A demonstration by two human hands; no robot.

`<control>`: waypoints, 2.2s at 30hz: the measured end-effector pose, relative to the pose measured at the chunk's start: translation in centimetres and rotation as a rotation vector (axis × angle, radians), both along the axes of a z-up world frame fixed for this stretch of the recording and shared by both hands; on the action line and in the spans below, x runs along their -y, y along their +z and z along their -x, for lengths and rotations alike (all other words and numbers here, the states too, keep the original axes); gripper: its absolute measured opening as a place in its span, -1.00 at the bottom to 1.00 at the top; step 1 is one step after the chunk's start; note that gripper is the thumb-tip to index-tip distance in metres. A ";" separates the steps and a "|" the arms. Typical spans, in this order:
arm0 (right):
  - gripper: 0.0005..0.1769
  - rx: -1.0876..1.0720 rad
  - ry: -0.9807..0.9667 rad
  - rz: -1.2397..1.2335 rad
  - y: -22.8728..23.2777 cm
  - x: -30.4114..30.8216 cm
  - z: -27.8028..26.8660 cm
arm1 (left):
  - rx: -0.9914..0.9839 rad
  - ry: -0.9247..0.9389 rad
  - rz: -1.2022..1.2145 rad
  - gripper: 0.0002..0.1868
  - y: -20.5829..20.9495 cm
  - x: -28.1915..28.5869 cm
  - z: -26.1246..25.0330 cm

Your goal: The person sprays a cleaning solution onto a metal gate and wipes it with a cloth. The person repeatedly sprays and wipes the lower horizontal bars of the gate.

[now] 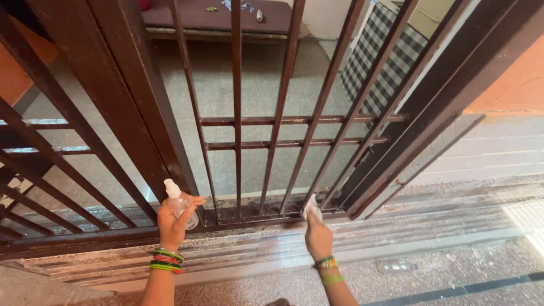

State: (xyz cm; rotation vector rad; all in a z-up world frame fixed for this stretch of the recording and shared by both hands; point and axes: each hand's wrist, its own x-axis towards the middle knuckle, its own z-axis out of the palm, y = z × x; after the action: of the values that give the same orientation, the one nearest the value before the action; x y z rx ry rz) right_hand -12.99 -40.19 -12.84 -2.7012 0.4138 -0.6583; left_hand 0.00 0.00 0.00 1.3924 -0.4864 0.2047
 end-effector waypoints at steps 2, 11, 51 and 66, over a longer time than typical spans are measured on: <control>-0.71 -0.079 -0.121 -0.132 -0.6 -1.8 1.4 | -0.007 0.010 0.002 -0.75 -0.1 0.0 0.2; -0.24 -0.122 0.093 0.051 3.5 -6.1 -3.8 | -0.008 -0.043 0.048 -0.71 -0.8 -0.2 -0.6; -0.41 0.193 0.366 0.170 4.3 -11.6 -2.2 | 0.032 -0.056 0.052 -0.71 -0.4 -0.3 -0.4; -0.23 0.053 0.369 0.282 6.1 -12.2 -2.2 | 0.010 -0.070 0.028 -0.75 0.1 -0.4 -0.2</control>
State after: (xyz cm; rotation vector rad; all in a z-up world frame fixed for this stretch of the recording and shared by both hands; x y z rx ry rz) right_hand -10.82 -28.00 -6.72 -2.8992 -0.2066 -0.7198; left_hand 0.20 0.40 0.14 1.3455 -0.5377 0.1616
